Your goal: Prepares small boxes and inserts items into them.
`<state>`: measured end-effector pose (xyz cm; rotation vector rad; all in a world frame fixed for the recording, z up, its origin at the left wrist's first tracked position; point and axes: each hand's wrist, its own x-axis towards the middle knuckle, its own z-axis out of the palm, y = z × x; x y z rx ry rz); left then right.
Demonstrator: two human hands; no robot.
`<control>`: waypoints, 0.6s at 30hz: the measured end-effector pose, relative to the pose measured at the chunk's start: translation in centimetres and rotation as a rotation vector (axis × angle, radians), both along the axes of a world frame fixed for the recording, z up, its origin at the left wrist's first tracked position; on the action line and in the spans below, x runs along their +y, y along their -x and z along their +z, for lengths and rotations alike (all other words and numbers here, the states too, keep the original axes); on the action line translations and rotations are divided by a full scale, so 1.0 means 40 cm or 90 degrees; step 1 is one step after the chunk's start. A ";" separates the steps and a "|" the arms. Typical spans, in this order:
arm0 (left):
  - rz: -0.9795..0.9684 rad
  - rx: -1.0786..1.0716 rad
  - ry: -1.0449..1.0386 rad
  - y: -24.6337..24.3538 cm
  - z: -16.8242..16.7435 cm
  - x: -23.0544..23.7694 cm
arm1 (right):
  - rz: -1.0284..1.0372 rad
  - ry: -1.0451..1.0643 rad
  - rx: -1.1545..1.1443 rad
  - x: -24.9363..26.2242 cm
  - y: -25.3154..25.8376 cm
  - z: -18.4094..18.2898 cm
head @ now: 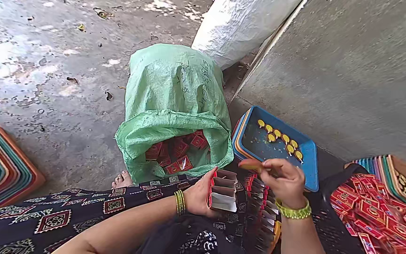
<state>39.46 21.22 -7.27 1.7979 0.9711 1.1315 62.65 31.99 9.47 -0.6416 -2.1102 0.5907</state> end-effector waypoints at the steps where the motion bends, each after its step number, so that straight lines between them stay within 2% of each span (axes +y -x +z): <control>1: 0.001 0.001 -0.007 -0.002 -0.002 -0.001 | 0.027 0.002 -0.023 -0.045 -0.001 0.006; 4: 0.002 0.012 -0.019 -0.005 0.003 -0.008 | 0.050 -0.050 -0.146 -0.123 0.012 -0.004; 7: 0.014 0.009 -0.038 -0.005 -0.005 -0.014 | 0.048 -0.104 -0.248 -0.130 0.029 -0.013; 13: 0.014 0.011 -0.029 -0.001 -0.004 -0.009 | 0.135 -0.015 -0.208 -0.074 0.051 0.021; 18: 0.005 0.010 -0.052 0.004 -0.002 0.004 | 0.158 -0.004 -0.190 -0.053 0.065 0.029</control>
